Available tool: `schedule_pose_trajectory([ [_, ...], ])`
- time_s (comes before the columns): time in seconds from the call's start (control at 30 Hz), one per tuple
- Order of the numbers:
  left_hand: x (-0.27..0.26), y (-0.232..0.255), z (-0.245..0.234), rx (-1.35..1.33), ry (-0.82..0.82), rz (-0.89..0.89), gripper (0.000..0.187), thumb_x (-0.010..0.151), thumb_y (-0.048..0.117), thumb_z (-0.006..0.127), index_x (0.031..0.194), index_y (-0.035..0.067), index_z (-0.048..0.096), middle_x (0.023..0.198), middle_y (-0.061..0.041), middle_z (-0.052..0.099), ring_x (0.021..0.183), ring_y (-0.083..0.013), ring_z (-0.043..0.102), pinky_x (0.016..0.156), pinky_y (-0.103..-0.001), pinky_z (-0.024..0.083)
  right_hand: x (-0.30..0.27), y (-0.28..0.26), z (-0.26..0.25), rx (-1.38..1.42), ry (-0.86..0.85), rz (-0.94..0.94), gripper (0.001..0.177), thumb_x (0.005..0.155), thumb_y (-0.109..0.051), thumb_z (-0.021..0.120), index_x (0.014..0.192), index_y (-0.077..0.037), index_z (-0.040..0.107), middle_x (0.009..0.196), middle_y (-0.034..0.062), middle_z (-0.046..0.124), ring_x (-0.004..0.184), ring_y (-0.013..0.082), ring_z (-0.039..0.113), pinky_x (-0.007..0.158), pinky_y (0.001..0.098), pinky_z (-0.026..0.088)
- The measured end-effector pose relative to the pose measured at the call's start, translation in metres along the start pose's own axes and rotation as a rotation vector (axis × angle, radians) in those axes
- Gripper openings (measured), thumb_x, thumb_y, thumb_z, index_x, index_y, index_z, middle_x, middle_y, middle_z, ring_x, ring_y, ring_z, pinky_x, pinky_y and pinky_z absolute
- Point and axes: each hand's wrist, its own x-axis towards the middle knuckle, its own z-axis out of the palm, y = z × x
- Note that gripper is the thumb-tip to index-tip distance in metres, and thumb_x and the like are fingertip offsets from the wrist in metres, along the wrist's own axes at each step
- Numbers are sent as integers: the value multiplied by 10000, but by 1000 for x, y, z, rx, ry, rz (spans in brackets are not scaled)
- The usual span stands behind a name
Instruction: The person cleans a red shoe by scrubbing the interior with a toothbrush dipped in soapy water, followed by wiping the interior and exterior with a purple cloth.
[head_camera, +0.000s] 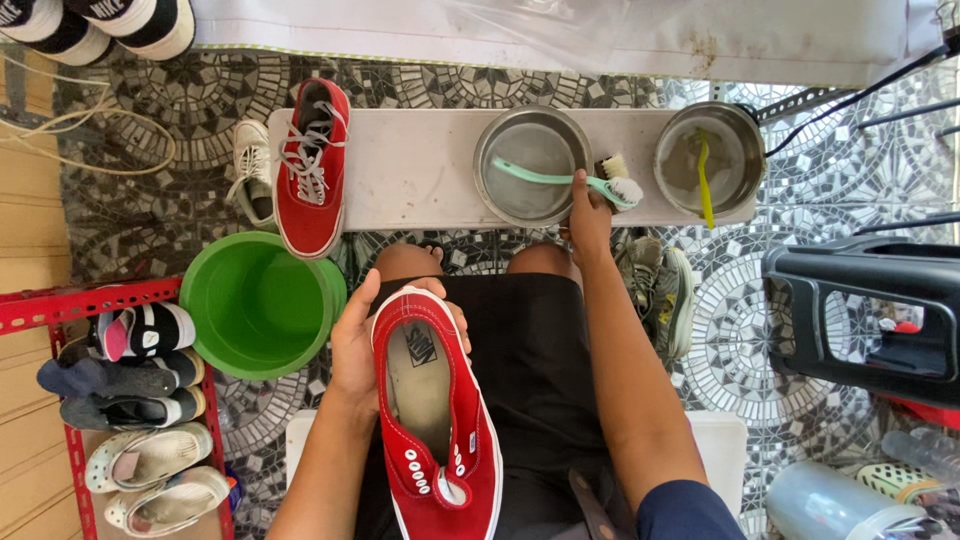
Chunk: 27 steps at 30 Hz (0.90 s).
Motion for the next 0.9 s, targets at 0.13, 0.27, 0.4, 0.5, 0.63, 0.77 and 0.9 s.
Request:
schedule_pose_trajectory([
  [0.13, 0, -1, -3, 10, -4, -4, 784, 1126, 693, 397, 1396, -25, 560, 1158, -449, 696, 1023, -526, 802, 895, -655, 670, -11, 1, -5, -13, -39, -27, 1027, 1168, -781, 533, 1616, 137, 431, 1089, 205, 631, 844, 191, 694, 646, 335, 618],
  [0.27, -1, -2, 0, 5, 20, 1, 728, 1130, 636, 424, 1392, -28, 566, 1148, -445, 705, 1017, -521, 806, 905, -659, 666, -86, -43, -10, -153, -47, -63, 946, 1167, -750, 575, 1625, 75, 503, 1295, 242, 682, 1141, 317, 747, 900, 488, 652],
  [0.4, -2, -2, 0, 63, 44, 18, 601, 1138, 504, 452, 1380, -30, 586, 1112, -434, 735, 979, -507, 820, 878, -645, 669, -181, -70, -62, -334, -54, -199, 585, 1216, -494, 598, 1589, -49, 671, 1395, 258, 739, 1355, 476, 685, 1114, 625, 558],
  [0.5, -3, 2, 3, 92, 44, 16, 563, 1134, 472, 456, 1366, -21, 601, 1115, -423, 728, 966, -509, 807, 880, -653, 664, -239, -50, -118, -518, -47, -208, 546, 1160, -434, 667, 1471, 7, 749, 1341, 352, 761, 1342, 573, 661, 1139, 659, 534],
  [0.63, -5, 7, 17, 118, 11, 21, 545, 1132, 458, 460, 1362, -18, 592, 1109, -433, 719, 972, -520, 804, 872, -662, 661, -292, 68, -211, -812, 135, -30, 706, 1099, -593, 701, 1465, 7, 765, 1323, 346, 789, 1310, 534, 711, 1165, 643, 547],
  [0.77, -7, 6, 42, 130, 120, -36, 435, 1067, 417, 588, 1204, 14, 680, 1026, -343, 774, 851, -488, 756, 751, -599, 611, -340, 215, -258, -1027, 256, 220, 742, 916, -640, 755, 1439, -117, 694, 1416, 295, 622, 1355, 499, 634, 1143, 597, 509],
  [0.9, -6, -3, 52, 161, 42, -36, 438, 1105, 398, 558, 1205, -3, 702, 1034, -348, 776, 868, -479, 772, 767, -577, 622, -352, 296, -250, -1190, 513, -140, 869, 794, -572, 815, 1611, -321, 655, 1631, 236, 618, 1450, 466, 628, 1141, 655, 525],
])
